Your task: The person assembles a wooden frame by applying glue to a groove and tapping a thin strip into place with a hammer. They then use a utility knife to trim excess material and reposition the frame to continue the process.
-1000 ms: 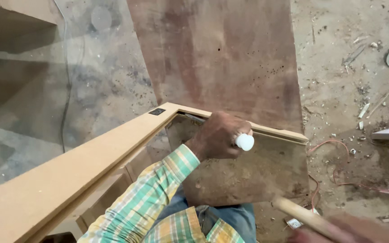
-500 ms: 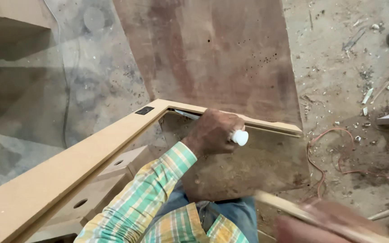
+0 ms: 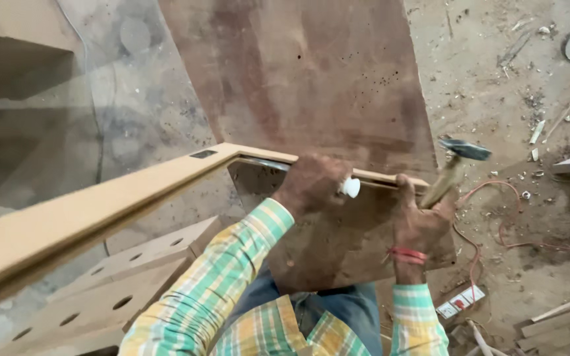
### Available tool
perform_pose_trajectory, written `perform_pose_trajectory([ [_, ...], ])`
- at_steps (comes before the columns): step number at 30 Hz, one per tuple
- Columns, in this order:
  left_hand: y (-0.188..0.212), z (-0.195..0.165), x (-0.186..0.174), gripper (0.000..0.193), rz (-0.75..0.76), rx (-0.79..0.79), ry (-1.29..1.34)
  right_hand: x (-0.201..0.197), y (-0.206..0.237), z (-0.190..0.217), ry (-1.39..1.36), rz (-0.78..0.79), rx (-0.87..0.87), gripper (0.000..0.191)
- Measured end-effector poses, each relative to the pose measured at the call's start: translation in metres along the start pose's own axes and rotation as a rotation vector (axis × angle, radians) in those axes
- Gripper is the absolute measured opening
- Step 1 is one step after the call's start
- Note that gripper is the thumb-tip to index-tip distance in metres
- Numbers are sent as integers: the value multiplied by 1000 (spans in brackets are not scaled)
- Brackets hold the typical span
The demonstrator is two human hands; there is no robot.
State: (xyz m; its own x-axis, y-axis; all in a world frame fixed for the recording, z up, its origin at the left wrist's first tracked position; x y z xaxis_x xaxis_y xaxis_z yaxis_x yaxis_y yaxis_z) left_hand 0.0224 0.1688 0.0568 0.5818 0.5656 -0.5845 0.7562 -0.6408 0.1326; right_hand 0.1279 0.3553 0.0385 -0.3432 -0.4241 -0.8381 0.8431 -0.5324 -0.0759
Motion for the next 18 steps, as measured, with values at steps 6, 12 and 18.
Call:
perform_pose_trajectory([
  [6, -8, -2, -9, 21, 88, -16, 57, 28, 2, -22, -97, 207, 298, 45],
  [12, -6, 15, -3, 16, 264, -196, -6, 34, 3, -32, -239, 243, 317, 40],
  [18, 0, 4, 3, 25, 96, -94, -134, 38, -1, -26, -231, 261, 352, 34],
])
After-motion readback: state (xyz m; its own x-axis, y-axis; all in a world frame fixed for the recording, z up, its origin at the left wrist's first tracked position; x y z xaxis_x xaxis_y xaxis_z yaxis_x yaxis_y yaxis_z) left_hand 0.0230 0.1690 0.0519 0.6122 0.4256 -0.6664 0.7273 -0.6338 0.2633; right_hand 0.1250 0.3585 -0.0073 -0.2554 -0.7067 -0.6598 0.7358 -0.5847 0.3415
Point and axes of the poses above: each hand's wrist, its own y-axis away from the middle knuckle, its own x-axis out of the palm, z = x × y, the point moved 6 cm from there along -y, towards the middle knuckle, and after that the axes turned 14 degrees about y, right-handed, at the moved point
